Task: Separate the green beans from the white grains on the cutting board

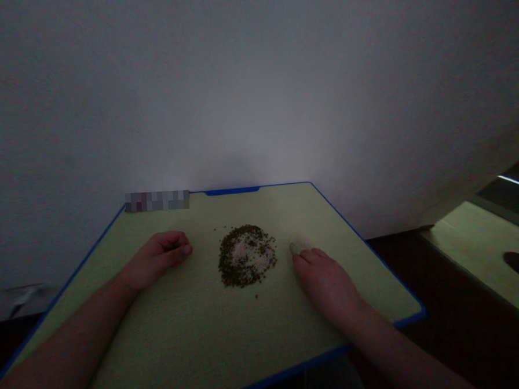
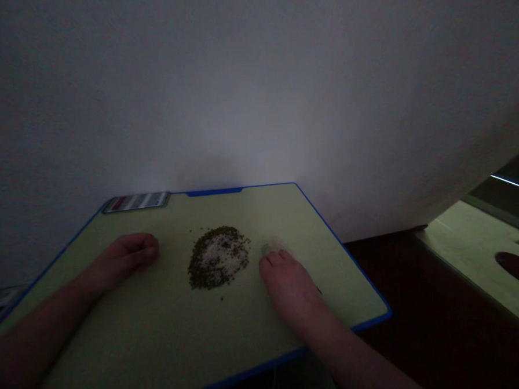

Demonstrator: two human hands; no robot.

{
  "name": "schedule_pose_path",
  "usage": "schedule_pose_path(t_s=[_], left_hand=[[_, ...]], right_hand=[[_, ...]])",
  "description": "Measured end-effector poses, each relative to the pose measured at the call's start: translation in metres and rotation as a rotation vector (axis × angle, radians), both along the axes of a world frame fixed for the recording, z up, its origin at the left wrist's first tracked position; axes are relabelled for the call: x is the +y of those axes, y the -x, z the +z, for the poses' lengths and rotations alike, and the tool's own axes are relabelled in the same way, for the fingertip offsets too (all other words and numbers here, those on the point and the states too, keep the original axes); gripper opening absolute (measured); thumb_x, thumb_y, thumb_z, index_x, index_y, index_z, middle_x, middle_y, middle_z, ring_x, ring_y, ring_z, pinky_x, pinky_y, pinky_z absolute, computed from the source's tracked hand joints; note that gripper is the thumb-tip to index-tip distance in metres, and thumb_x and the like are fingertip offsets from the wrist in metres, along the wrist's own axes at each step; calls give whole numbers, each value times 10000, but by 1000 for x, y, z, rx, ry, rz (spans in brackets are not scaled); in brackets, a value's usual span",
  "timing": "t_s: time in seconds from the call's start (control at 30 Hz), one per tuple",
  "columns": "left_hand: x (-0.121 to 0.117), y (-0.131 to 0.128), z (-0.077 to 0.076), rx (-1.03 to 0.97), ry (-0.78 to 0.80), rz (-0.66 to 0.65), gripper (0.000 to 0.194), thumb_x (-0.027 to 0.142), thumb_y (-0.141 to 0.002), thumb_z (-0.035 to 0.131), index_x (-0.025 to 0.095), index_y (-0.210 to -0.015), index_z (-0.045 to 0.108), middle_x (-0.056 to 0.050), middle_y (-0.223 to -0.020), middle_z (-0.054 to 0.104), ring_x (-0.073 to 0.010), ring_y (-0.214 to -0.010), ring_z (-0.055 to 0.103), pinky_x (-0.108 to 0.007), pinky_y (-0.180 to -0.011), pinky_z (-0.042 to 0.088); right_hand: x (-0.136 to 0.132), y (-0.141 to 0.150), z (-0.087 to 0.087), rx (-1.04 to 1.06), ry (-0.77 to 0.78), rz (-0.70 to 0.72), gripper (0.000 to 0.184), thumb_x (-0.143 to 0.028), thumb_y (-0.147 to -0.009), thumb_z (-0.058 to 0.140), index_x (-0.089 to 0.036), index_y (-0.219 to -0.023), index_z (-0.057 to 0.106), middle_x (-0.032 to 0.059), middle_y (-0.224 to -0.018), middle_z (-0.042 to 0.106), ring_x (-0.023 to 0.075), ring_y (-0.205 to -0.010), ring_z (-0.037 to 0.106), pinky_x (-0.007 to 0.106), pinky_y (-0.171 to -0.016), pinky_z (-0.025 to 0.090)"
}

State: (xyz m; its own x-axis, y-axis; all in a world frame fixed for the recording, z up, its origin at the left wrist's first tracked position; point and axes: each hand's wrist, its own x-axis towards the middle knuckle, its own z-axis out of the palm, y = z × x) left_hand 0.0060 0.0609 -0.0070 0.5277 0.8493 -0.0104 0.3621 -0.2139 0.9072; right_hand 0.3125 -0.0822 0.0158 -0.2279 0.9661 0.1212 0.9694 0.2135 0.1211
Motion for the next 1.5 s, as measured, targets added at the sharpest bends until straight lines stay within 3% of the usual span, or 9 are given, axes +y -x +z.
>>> schedule_pose_path(t_s=[0.13, 0.3, 0.6, 0.83, 0.97, 1.13, 1.27, 1.5], left_hand=[[2, 3, -5, -2, 8, -13, 295, 404, -757, 505, 174, -588, 429, 57, -490, 376, -72, -452, 328, -199, -431, 262], [1, 1, -1, 10, 2, -2, 306, 406, -751, 507, 175, -575, 414, 56, -483, 382, -70, -445, 328, -197, -427, 266], [-1, -1, 1, 2, -7, -13, 290, 395, -747, 508, 174, -575, 429, 56, -482, 376, -68, -440, 324, -196, -425, 261], [5, 5, -9, -43, -15, -31, 289, 398, -769, 479, 174, -591, 434, 48, -502, 383, -75, -470, 334, -208, -451, 263], [6, 5, -10, -48, -10, -20, 291, 408, -761, 479, 175, -592, 441, 41, -512, 401, -79, -481, 343, -215, -464, 280], [4, 4, -10, -48, -5, -9, 299, 423, -742, 489, 177, -583, 430, 42, -494, 399, -77, -464, 335, -216, -445, 269], [3, 4, -9, -62, 13, -4, 302, 424, -748, 496, 175, -590, 433, 46, -493, 393, -71, -453, 323, -215, -440, 249], [2, 4, -6, -94, 21, -26, 304, 411, -767, 499, 170, -592, 435, 51, -498, 403, -68, -457, 325, -219, -448, 233]], right_hand=[[-6, 3, 0, 20, 1, 45, 228, -70, -816, 462, -125, -994, 593, 84, -916, 615, 198, -861, 522, 306, -737, 412], [-2, 19, -1, 23, 57, 165, 173, -68, -806, 467, -141, -883, 604, 76, -865, 612, 205, -808, 523, 310, -667, 417], [2, -6, 4, 71, -57, -64, 212, -62, -788, 443, -140, -877, 619, 92, -866, 629, 209, -816, 558, 339, -736, 440], [-10, -23, 12, 436, -214, -23, 200, -161, -796, 468, -175, -926, 620, 41, -840, 655, 154, -747, 598, 283, -700, 474], [-18, -22, 15, 533, -164, -27, 178, -204, -819, 448, -187, -904, 604, 38, -807, 648, 150, -689, 597, 283, -654, 478], [-25, -12, 10, 639, -29, 33, 195, -194, -851, 394, -188, -918, 576, 61, -848, 647, 169, -759, 608, 299, -661, 487], [-22, -8, 8, 639, -40, 127, 266, -191, -857, 401, -181, -1078, 549, 80, -952, 653, 178, -856, 614, 332, -751, 496], [-8, -13, 27, 694, -41, 141, 256, -218, -859, 438, -208, -1064, 590, 55, -926, 670, 156, -819, 623, 292, -708, 503]])
